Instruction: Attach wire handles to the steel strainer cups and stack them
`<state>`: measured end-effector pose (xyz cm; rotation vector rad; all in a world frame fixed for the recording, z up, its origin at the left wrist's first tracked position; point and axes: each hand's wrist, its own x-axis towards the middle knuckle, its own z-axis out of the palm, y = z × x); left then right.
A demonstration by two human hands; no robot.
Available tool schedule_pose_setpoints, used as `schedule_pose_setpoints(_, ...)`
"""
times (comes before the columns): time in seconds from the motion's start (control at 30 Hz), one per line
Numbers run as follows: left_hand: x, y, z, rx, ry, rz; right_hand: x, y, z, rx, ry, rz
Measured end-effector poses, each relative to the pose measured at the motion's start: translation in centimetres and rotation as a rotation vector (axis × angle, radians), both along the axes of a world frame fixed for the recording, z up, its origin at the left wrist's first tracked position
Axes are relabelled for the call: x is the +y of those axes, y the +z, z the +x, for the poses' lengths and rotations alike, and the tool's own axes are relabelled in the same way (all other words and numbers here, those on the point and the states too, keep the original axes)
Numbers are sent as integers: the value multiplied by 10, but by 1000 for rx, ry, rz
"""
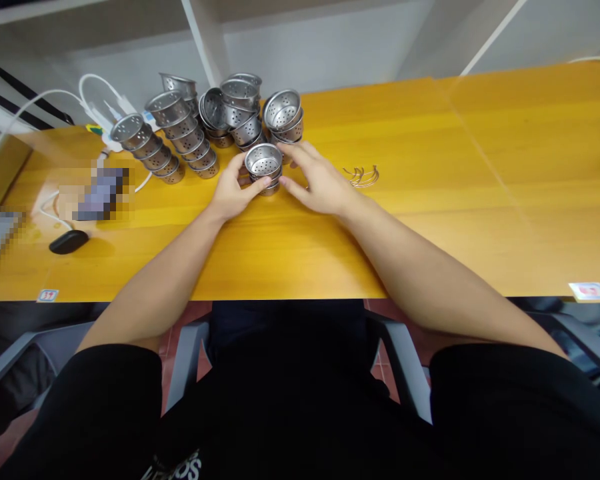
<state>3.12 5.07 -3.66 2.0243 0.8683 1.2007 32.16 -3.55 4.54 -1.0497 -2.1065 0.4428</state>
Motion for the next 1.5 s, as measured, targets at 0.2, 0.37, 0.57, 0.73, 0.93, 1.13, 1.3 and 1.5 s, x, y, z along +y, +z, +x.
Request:
schedule_pose_setpoints(0.2, 12, -9, -5, -14, -7, -39, 5, 16, 14, 6, -182, -41)
schedule_pose_setpoints(0.37, 5, -6, -8, -34, 12, -64, 7, 23, 21, 40, -185, -22)
schedule_pose_setpoints(0.57, 5, -8, -11, -26, 86, -5, 30, 29, 22, -33, -160, 26)
schedule_pose_setpoints(0.73, 8, -6, -16, 24, 146, 34, 62, 35, 24, -125, -157, -21)
schedule_pose_setpoints(0.93, 9, -2, -26, 43, 152, 136, 68, 38, 19, -142, -244, 30)
schedule_pose_setpoints(1.13, 6, 17, -25, -7, 166, 320, 37, 48, 22, 83, -176, 429)
schedule_pose_setpoints(1.3, -14, 30, -7, 11, 88, 449, -3, 44, -4, 141, 163, 255)
schedule_pose_setpoints(1.5, -19, 34, -8, 63, 28, 444, -13, 20, -29, 230, 199, 88)
